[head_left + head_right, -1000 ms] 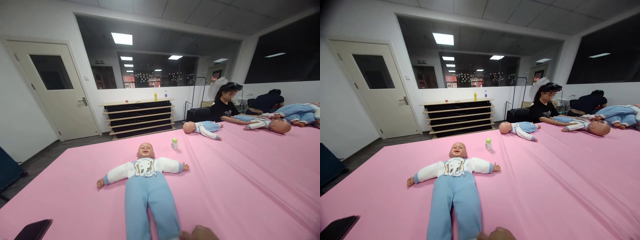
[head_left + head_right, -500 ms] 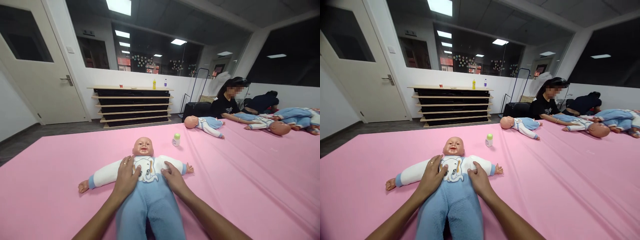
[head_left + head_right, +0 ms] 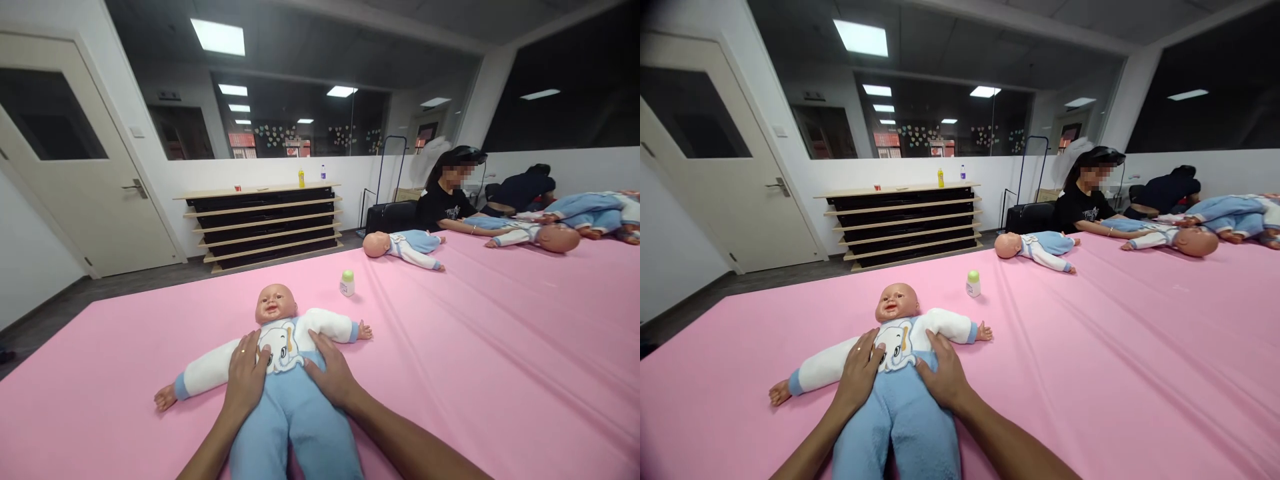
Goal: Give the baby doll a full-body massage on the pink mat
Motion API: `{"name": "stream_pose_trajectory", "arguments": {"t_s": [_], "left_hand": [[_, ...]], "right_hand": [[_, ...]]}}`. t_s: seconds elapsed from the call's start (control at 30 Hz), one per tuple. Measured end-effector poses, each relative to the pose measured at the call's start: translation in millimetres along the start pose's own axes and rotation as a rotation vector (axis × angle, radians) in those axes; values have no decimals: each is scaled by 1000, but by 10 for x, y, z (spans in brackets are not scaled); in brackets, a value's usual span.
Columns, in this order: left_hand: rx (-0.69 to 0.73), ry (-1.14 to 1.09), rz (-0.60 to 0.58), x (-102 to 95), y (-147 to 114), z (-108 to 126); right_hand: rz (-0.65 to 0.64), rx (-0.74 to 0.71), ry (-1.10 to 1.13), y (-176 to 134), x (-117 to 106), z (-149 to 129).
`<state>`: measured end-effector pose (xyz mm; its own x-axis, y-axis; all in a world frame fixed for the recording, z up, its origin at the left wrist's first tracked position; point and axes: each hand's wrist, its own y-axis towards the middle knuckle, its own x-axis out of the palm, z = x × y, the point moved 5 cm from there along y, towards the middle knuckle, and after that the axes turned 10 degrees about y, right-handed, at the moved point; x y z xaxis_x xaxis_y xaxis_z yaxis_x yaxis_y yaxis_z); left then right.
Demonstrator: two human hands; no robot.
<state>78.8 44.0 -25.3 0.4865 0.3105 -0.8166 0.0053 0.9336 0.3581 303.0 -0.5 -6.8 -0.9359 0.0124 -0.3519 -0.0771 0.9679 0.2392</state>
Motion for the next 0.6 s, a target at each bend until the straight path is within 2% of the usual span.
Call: {"name": "stream_pose_trajectory", "arguments": {"t_s": [0.2, 0.37, 0.6], "left_hand": [[-109, -150, -7, -91, -58, -39], [-78, -290, 2, -143, -143, -100], [-112, -333, 61, -214, -202, -27]], "right_hand": [[-29, 25, -59, -35, 19, 9], [9, 47, -40, -34, 22, 20], [-38, 104, -5, 55, 63, 288]]}}
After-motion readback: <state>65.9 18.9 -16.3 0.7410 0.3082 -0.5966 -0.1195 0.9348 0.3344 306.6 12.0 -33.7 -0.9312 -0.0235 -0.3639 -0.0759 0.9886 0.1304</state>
